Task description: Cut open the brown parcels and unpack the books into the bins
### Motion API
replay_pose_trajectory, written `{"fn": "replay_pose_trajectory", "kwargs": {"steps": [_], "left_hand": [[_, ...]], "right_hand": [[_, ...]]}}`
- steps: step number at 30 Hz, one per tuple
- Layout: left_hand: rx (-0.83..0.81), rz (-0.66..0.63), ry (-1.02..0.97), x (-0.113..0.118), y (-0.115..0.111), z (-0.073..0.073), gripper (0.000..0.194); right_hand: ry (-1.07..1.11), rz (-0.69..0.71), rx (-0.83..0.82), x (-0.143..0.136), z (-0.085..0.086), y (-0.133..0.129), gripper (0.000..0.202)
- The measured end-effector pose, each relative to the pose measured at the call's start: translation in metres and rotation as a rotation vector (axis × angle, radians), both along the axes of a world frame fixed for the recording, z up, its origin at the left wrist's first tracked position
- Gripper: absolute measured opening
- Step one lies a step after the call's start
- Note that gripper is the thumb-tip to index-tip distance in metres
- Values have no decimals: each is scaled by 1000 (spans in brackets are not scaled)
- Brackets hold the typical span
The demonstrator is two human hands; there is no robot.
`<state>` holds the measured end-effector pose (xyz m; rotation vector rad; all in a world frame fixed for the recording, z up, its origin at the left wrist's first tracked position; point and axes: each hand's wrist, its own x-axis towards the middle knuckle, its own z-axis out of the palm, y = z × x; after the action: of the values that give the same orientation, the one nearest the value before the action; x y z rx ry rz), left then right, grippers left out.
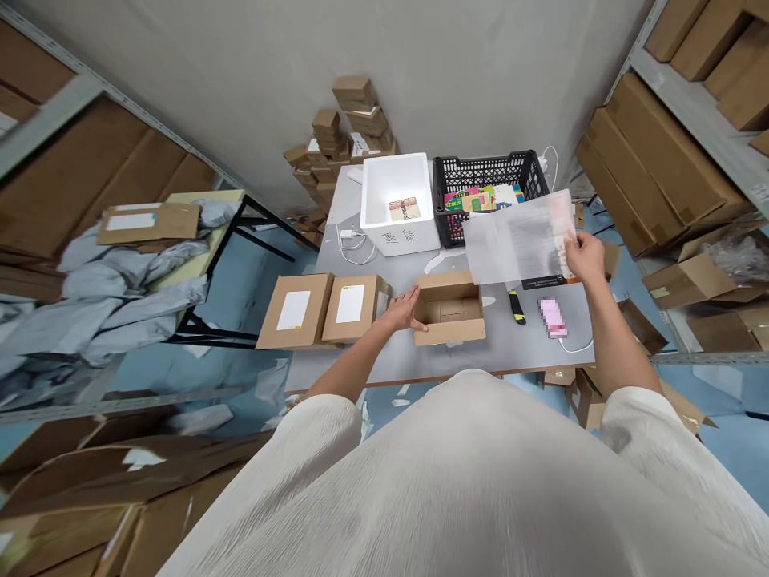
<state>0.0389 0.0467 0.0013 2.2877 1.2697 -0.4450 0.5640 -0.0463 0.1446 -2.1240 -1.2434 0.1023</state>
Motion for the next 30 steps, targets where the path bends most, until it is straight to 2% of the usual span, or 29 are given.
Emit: {"fn": "replay_pose_trajectory", "kwargs": {"steps": [6,9,12,17,25,30], "left_hand": [[14,-10,75,4,4,3,160],[19,-12,112,7,5,6,160],[18,-17,128,9,4,11,158],[26,-18,150,10,1,14,160],[39,-3,158,8,-8,11,159],[30,11,146,7,-10,8,156]], "right_hand": [[-21,-34,-64,34,-2,-20,36],[-27,-29,-119,40,-6,-23,30],[-31,-3,-181,38,-18,-21,26],[1,2,-320,16,-61,-9,25],[123,84,-539,-50,-145,3,24],[234,46,-590,-74,-180,7,22]]}}
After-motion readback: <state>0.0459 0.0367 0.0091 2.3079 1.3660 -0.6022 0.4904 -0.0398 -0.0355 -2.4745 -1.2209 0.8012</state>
